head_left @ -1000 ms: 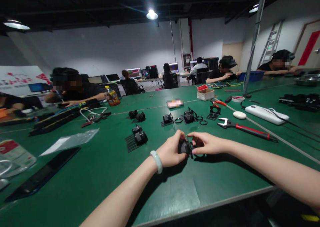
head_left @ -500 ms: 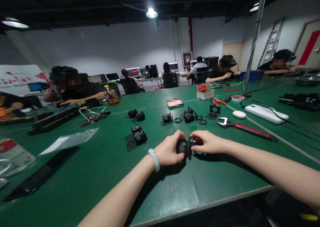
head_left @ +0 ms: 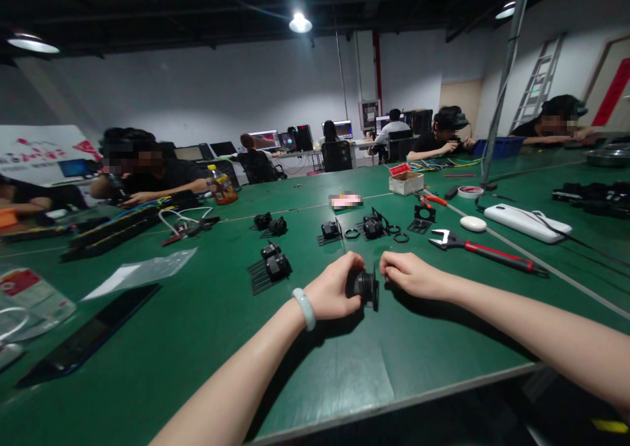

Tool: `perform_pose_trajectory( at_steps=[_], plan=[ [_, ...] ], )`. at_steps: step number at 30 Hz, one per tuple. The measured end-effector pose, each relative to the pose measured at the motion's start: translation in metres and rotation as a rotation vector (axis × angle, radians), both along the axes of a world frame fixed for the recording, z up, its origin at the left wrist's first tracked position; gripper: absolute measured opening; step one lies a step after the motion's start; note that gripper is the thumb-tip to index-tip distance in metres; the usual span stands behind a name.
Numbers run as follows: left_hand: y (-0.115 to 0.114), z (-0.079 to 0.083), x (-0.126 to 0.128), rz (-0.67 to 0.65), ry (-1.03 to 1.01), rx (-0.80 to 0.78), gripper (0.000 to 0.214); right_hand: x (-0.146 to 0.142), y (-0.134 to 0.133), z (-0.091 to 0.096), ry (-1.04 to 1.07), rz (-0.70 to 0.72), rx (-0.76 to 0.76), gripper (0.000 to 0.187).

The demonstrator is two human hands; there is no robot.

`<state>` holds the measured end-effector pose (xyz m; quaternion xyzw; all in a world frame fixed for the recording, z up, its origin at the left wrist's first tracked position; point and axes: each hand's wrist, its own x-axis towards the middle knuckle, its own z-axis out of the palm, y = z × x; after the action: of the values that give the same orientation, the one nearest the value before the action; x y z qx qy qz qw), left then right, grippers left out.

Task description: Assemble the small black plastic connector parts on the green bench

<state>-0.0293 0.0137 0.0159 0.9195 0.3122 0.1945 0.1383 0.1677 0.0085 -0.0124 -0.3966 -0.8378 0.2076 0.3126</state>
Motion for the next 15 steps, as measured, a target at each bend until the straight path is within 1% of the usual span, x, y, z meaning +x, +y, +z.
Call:
perform_pose_trajectory(
  at_steps=[3, 4, 7, 9, 15],
  plan=[
    [-0.0004, -0.0001, -0.0004, 0.011, -0.002, -0.006, 0.039, -0.001, -0.0024, 0.0008, -0.036, 0.005, 0.03, 0.011],
    [-0.0006, -0.0002, -0.0005, 0.015, -0.002, -0.01, 0.039, -0.0013, -0.0034, 0.0009, -0.042, 0.01, 0.038, 0.014],
    [-0.0012, -0.0005, -0.0006, 0.02, -0.013, -0.027, 0.039, -0.0017, -0.0058, 0.0006, -0.052, 0.015, 0.041, 0.03],
    [-0.0016, -0.0004, -0.0003, 0.017, -0.028, -0.042, 0.039, -0.0017, -0.0066, 0.0003, -0.057, 0.009, 0.03, 0.036],
    [-0.0035, 0.0007, 0.002, 0.013, -0.069, -0.086, 0.039, -0.0022, -0.0069, -0.0008, -0.049, 0.021, 0.002, 0.039]
  ],
)
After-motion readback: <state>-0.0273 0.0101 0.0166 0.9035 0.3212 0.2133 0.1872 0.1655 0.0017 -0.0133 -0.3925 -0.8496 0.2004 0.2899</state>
